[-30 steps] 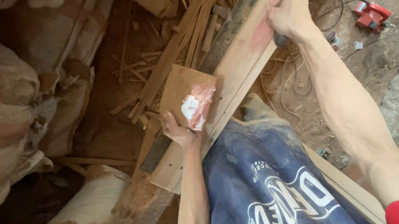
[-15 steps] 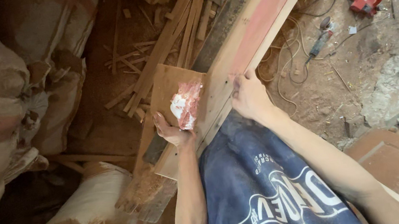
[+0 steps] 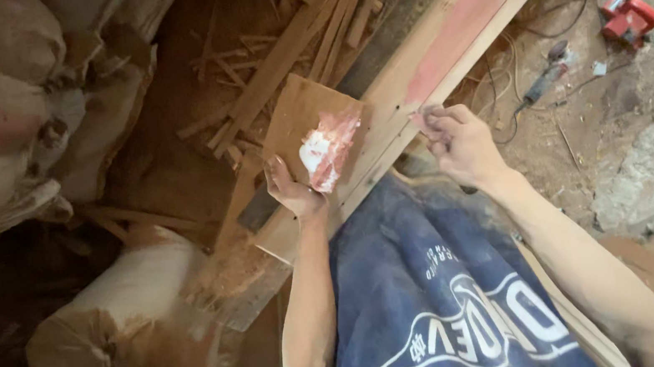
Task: The person applies a pinkish substance to a long wooden plank using a small block. They repeatedly scoop the substance from a small wooden board and spread it along the plank's surface, occasionally flipping the plank to treat different sections.
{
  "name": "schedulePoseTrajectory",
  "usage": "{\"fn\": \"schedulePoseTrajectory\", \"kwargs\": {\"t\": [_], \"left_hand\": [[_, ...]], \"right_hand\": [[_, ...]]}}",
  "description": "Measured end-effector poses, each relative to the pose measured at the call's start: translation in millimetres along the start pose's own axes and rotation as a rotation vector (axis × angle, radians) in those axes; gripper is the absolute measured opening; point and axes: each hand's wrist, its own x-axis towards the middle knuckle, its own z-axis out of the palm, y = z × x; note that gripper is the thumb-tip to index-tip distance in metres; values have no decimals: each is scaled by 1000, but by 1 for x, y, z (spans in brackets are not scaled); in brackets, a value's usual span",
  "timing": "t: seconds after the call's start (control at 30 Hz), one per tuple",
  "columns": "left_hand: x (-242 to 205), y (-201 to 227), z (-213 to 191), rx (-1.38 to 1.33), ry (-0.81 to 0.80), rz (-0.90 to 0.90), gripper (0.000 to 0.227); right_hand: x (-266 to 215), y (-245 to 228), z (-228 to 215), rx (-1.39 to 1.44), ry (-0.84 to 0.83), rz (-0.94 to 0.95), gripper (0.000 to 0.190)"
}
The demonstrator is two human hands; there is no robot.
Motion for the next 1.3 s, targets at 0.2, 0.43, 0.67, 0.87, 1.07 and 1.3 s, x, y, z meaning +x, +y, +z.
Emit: {"fn": "schedulePoseTrajectory", "kwargs": {"t": [0.2, 0.43, 0.67, 0.87, 1.07, 1.3], "left_hand": [[-7, 14, 12, -162, -29, -62, 38], [-12, 6, 17, -199, -15, -31, 38], [-4, -21, 2, 3, 6, 224, 39], [-26, -12, -27, -105, 117, 193, 30], [-42, 14, -48, -196, 165, 207, 32], [-20, -1, -51, -191, 144, 261, 33]], "right_hand": [[72, 8, -22, 9, 22, 336, 14], [30, -31, 37, -33, -81, 263, 26], [-22, -32, 45, -118, -330, -100, 42], [-8, 15, 20, -153, -97, -369, 47], [-19, 17, 12, -66, -142, -269, 29], [43, 7, 11, -76, -92, 0, 34]]}}
